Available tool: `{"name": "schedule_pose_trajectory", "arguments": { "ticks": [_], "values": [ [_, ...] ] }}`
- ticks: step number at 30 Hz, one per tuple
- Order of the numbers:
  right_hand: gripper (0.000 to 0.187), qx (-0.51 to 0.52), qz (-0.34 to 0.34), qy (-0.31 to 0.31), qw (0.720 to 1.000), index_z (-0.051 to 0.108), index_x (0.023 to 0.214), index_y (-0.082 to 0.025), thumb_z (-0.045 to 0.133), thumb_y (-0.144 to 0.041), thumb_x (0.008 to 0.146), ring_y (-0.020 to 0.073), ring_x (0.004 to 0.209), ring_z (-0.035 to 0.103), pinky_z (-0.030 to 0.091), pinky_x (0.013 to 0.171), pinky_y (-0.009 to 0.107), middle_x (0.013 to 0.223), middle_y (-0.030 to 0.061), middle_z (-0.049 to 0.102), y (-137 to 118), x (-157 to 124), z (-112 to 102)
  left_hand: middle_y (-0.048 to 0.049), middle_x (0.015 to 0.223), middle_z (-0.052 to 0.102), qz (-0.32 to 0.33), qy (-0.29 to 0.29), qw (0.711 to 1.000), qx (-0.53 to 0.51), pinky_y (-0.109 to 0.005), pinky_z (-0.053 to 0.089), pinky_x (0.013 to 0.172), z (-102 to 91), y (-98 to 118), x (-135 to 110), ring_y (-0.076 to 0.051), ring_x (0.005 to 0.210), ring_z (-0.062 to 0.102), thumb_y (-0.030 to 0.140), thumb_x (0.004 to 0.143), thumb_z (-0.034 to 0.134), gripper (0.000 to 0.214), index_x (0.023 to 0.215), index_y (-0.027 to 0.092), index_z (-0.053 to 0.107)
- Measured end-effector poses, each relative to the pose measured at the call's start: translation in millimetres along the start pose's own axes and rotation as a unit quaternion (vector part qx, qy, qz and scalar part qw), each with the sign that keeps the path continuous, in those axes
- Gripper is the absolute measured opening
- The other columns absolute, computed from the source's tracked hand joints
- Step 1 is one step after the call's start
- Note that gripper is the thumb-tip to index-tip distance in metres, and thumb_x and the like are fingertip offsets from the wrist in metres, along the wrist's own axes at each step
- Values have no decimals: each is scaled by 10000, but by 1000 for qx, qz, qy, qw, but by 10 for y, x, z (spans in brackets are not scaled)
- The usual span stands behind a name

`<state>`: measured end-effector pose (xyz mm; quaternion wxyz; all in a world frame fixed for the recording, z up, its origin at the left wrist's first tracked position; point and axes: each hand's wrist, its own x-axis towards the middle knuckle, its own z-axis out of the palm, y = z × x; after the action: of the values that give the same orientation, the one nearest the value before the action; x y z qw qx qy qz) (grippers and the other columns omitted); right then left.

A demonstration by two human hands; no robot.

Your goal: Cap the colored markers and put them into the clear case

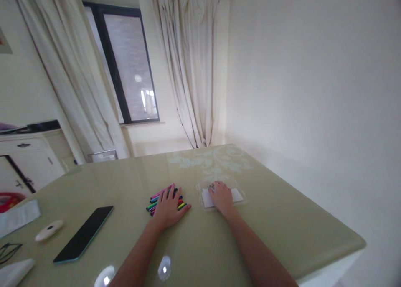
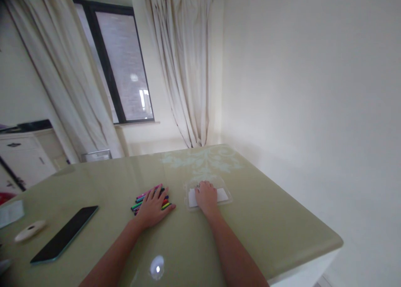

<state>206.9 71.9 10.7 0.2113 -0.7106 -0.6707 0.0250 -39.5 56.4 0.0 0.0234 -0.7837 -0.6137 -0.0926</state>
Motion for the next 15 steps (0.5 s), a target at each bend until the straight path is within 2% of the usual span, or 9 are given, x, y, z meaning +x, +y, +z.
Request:
{"name": "schedule_pose_trajectory", "arguments": {
  "ticks": [7,10,13,15],
  "values": [
    [237,32,-50,-29,998,711,1116,-161,587,-293,962,282,1119,652,451,921,339,1143,142,731,-108,-24,32,-218,1616,382,-50,46,998,7,-599,209,1216,33,-351,-179,-448,1490,322,725,898,491,805,1471,161,543],
    [238,46,-65,-23,997,723,1099,-160,611,-301,943,293,1133,640,455,934,348,1151,145,721,-130,-38,54,-223,1592,410,-26,98,995,-18,-574,249,1213,23,-385,-241,-423,1490,323,639,900,563,732,1430,134,562],
    [267,62,-61,-23,996,723,1123,-162,633,-319,927,296,1144,634,459,940,350,1172,147,712,-129,-42,62,-170,1529,486,33,144,986,-76,-533,312,1195,1,-358,-249,-369,1458,369,479,882,657,461,1235,182,662],
    [298,70,-57,-24,996,719,1146,-153,646,-332,919,298,1154,632,459,949,349,1190,152,706,-112,-36,59,-131,1417,576,59,147,979,-132,-538,360,1155,-10,-319,-237,-349,1380,447,354,876,669,216,1041,217,700]
  ]
}}
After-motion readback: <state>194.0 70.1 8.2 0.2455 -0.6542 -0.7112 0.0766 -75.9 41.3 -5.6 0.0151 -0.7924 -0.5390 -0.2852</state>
